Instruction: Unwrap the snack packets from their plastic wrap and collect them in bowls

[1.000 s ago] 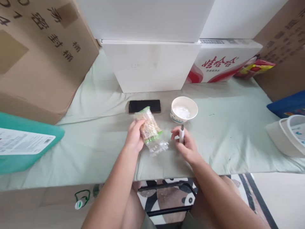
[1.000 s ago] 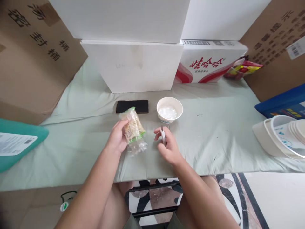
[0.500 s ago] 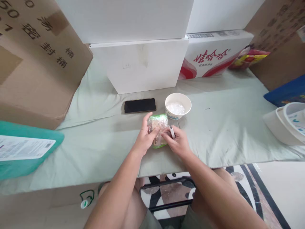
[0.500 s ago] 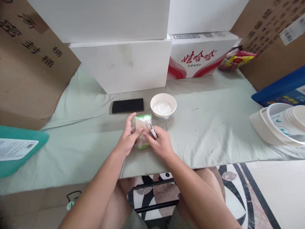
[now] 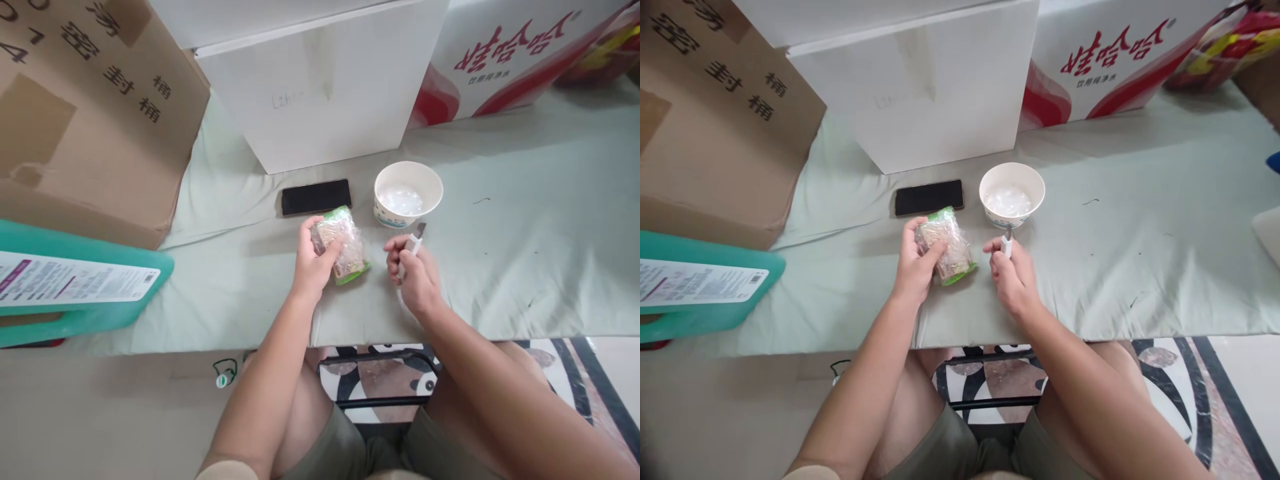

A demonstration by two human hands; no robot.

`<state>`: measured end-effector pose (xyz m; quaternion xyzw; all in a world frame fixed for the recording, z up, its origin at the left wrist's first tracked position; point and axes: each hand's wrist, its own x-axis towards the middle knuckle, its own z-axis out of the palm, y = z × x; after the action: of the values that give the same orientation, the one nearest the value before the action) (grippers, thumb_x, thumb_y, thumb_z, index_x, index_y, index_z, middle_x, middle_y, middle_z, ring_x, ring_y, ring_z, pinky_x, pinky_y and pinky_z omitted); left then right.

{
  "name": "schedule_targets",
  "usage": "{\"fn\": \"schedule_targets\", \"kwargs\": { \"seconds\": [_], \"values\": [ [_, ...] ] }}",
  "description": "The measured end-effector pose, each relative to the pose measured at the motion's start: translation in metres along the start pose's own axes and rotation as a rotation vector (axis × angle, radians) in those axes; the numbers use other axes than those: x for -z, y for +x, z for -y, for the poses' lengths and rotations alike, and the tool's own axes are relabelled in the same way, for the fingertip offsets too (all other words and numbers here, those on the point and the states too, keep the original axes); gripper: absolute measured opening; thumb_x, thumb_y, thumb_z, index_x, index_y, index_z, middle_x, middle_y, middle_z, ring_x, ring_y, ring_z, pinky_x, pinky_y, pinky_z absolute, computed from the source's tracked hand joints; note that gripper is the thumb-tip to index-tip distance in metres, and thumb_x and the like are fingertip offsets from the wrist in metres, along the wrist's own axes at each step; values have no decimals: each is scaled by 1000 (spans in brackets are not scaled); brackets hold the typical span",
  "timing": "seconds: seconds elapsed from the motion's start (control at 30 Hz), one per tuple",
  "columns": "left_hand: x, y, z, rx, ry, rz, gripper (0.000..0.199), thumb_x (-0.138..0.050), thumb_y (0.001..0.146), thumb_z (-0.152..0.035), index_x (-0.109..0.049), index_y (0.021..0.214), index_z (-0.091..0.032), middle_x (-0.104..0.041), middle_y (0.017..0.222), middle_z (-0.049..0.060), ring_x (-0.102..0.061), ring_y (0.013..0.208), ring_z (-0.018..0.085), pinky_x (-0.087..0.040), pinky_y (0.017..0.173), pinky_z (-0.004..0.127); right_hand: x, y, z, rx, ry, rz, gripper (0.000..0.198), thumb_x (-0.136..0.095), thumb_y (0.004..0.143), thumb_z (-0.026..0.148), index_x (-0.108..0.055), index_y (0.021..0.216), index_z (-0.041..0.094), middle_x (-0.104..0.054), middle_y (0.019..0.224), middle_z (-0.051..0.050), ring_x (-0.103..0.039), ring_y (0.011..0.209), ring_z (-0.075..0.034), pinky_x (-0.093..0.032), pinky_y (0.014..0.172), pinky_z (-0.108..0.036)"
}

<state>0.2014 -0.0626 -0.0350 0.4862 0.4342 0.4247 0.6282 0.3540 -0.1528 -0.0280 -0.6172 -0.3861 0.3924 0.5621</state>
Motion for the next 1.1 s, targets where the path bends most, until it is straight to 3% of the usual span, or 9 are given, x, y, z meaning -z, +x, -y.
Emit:
{"fn": "schedule_targets", "kwargs": {
  "seconds": [0.1, 0.27, 0.4, 0.47, 0.7, 0.8, 0.87, 0.97, 1.1],
  "values": [
    [-2, 2, 3, -64, 63, -52, 51, -76, 81, -30, -48, 122, -28, -64, 90, -2, -64, 75, 12, -54, 69, 24, -3, -5, -3, -164, 256, 49, 24, -49, 86, 48, -50, 82, 24, -40, 61, 5, -38, 47, -11, -29, 38, -23],
    [-4, -1, 5, -205, 201, 72, 44, -70, 88, -39, -47, 124, -28, -62, 89, 0, -63, 75, 13, -55, 70, 27, -12, -4, -2, -97, 223, 152, 46, -52, 92, 67, -54, 82, 22, -63, 78, -2, -63, 66, -15, -56, 62, -29],
    [0, -3, 5, -235, 239, 318, 74, -80, 79, -48, -37, 137, -32, -63, 109, 5, -67, 91, 19, -60, 82, 36, -13, 1, -5, -85, 279, 119, 53, -49, 91, 76, -48, 82, 24, -71, 88, -6, -70, 76, -19, -61, 71, -34],
    [2, -1, 7, -223, 290, 349, 85, -84, 75, -45, -33, 141, -33, -60, 119, 8, -68, 97, 21, -61, 85, 38, -12, 2, -7, -81, 302, 99, 54, -49, 90, 77, -47, 83, 24, -73, 93, -7, -72, 79, -20, -61, 71, -35],
    [0, 6, 18, -309, 340, 209, 63, -65, 93, -37, -33, 146, -32, -63, 125, 9, -69, 92, 16, -60, 80, 32, -13, 4, -5, -11, 292, 55, 52, -48, 91, 75, -48, 84, 24, -71, 109, -10, -72, 89, -22, -59, 71, -34],
    [0, 5, 14, -369, 445, 183, 44, -62, 94, -29, -49, 136, -28, -67, 116, 6, -67, 85, 14, -56, 73, 27, -11, 3, -2, 7, 292, 8, 50, -50, 91, 74, -49, 87, 25, -69, 88, -4, -68, 71, -17, -54, 58, -28],
    [1, 4, 10, -404, 515, 158, 28, -61, 92, -23, -60, 121, -24, -69, 112, 5, -65, 86, 14, -53, 73, 25, -8, 1, -1, 10, 299, -18, 46, -50, 93, 72, -51, 94, 26, -55, 63, 5, -52, 48, -12, -42, 44, -24],
    [2, 4, 7, -412, 544, 76, 20, -59, 90, -18, -64, 108, -22, -70, 108, 4, -62, 83, 13, -49, 70, 23, -5, 0, 0, -65, 358, 58, 43, -47, 94, 69, -53, 99, 26, -34, 50, 11, -25, 34, -9, -23, 33, -22],
    [1, 7, 6, -426, 518, 16, 16, -58, 89, -17, -63, 103, -22, -68, 103, 2, -54, 70, 10, -45, 65, 23, -6, 1, 3, -258, 362, 128, 27, -51, 89, 51, -54, 89, 24, -42, 59, 7, -33, 40, -8, -26, 36, -22]
  ]
}}
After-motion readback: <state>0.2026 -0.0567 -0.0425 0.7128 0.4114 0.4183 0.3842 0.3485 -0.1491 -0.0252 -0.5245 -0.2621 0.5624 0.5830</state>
